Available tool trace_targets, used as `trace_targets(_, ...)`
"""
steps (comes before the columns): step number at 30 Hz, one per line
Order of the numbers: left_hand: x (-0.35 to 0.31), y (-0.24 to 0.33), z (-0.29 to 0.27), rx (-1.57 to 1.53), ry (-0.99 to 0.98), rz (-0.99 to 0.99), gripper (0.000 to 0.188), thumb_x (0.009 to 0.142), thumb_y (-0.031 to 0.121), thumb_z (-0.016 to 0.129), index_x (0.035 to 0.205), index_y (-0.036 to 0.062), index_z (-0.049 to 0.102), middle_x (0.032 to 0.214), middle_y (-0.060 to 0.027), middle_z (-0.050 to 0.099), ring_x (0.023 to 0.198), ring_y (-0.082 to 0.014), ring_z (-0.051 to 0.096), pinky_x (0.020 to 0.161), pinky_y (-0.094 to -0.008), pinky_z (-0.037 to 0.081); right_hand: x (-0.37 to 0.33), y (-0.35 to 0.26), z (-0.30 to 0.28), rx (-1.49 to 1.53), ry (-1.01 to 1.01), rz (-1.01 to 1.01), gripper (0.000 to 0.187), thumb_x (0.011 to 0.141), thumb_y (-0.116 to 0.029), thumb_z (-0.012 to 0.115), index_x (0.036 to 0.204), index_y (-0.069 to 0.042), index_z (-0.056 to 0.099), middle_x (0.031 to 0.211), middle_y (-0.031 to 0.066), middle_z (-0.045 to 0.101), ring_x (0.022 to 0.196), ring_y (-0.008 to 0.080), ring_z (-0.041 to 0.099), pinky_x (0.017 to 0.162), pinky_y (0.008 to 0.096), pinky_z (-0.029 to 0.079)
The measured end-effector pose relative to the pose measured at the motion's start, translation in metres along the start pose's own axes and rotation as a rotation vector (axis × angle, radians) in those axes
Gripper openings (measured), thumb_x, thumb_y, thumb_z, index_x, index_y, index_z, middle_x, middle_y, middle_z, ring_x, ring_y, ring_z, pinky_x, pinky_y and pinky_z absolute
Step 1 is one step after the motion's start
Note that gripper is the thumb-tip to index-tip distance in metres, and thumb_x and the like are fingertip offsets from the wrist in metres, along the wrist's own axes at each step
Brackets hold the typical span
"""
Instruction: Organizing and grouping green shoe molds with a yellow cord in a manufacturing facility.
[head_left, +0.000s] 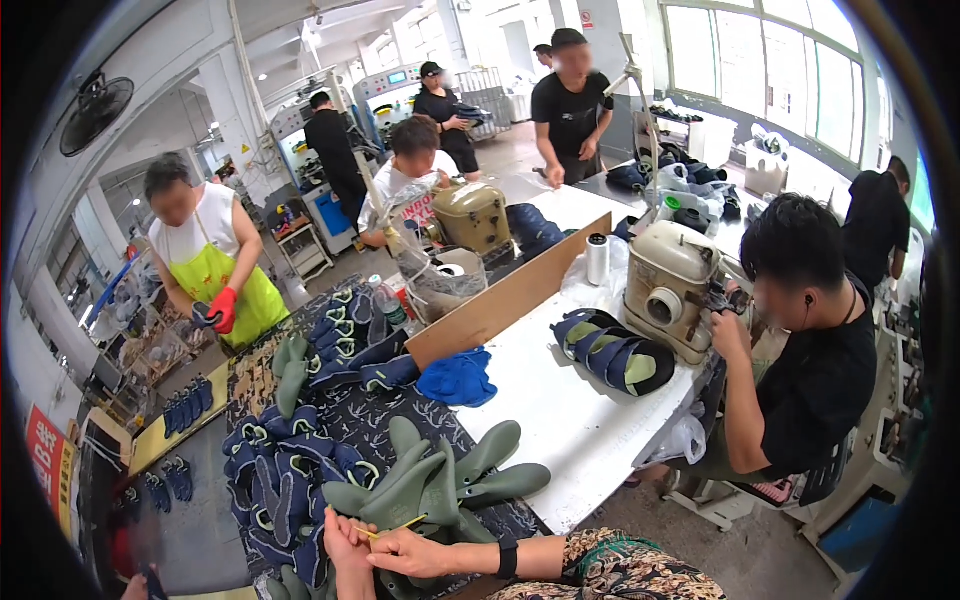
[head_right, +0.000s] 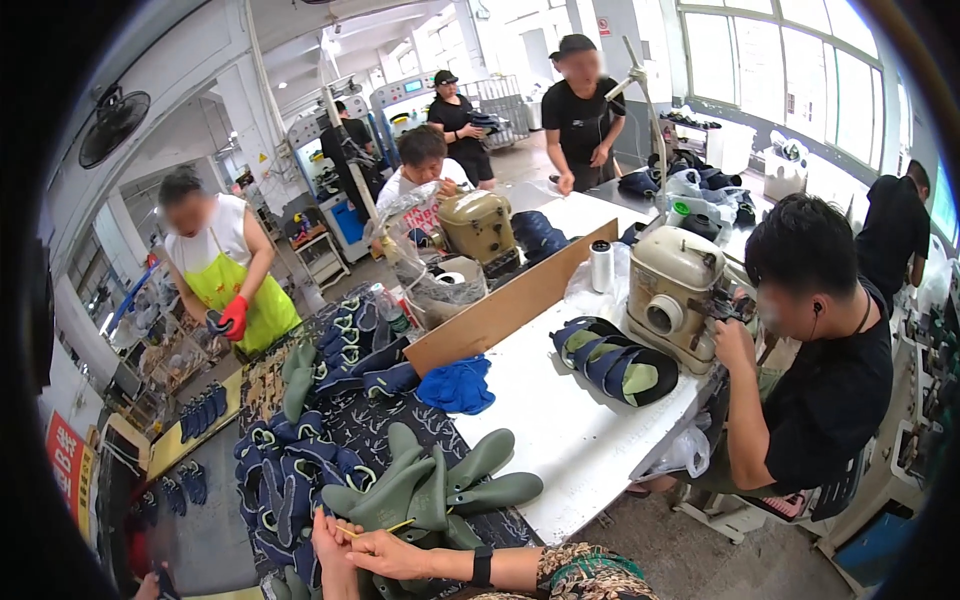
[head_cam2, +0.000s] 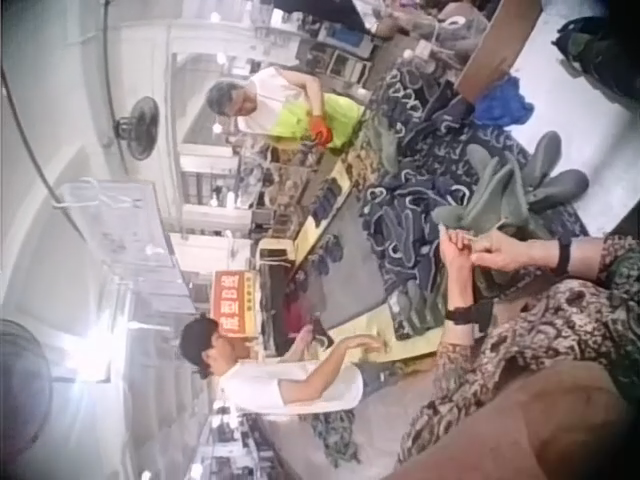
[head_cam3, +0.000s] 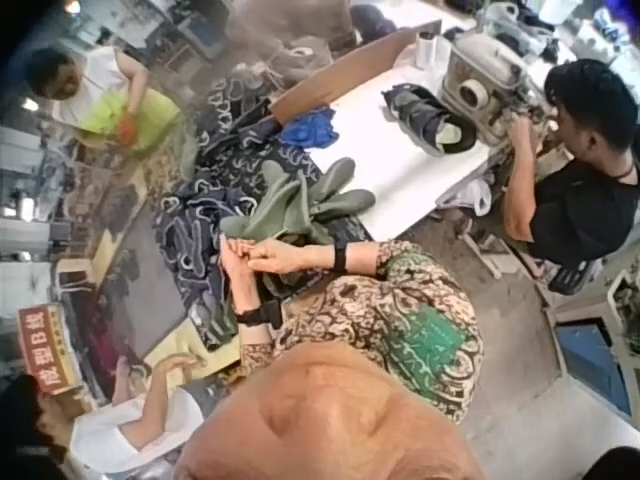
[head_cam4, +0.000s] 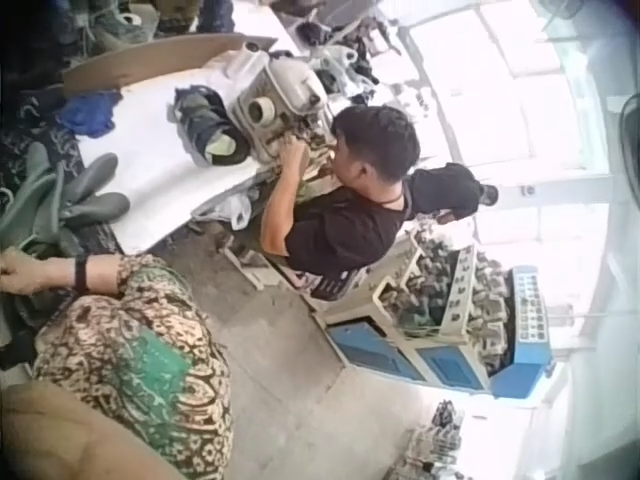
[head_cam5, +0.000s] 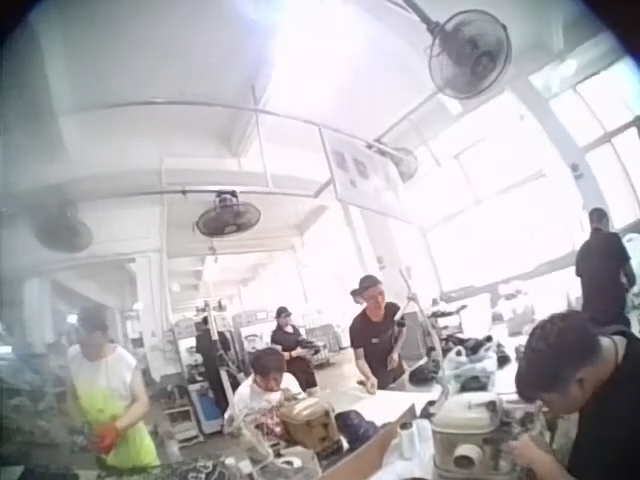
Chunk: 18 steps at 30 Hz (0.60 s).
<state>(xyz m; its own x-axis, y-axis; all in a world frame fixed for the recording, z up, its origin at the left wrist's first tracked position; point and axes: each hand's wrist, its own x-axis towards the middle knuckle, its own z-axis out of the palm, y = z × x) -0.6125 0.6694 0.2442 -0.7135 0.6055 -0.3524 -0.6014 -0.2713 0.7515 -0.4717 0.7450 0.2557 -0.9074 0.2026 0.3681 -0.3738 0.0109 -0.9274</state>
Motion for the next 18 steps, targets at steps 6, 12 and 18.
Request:
trace_targets(6,0.019,0.012,0.011,0.067,0.140,-0.191,0.045,0.090,0.033,0.040,0.050,0.0155,0.029,0.042,0.0010,0.024,0.039,-0.0150,0.025,0.050,-0.0365,0.036,0.001,-0.002,0.003,-0.450,0.000,-0.399,0.024,0.085,-0.012,0.051,0.067,0.001,0.043,0.066,0.0163,0.045,0.067,0.0332,0.046,0.062,0.0408,0.037)
trace_targets(12,0.053,0.037,-0.007,-0.274,0.130,-0.303,0.040,0.089,0.027,0.038,0.052,0.0165,0.028,0.042,0.0041,0.021,0.035,-0.0113,0.023,0.040,-0.0287,0.027,-0.015,-0.003,0.003,-0.554,-0.022,-0.361,0.025,0.084,-0.015,0.052,0.065,0.000,0.046,0.064,0.0158,0.048,0.064,0.0309,0.049,0.061,0.0395,0.039)
trace_targets(18,0.083,0.063,-0.039,-0.359,0.531,-0.015,0.028,0.085,0.021,0.035,0.057,0.0156,0.030,0.044,0.0041,0.021,0.034,-0.0106,0.021,0.038,-0.0246,0.023,-0.067,-0.052,-0.010,-0.322,-0.002,-0.251,0.030,0.089,-0.016,0.048,0.063,-0.002,0.050,0.059,0.0080,0.051,0.054,0.0183,0.051,0.048,0.0329,0.037)
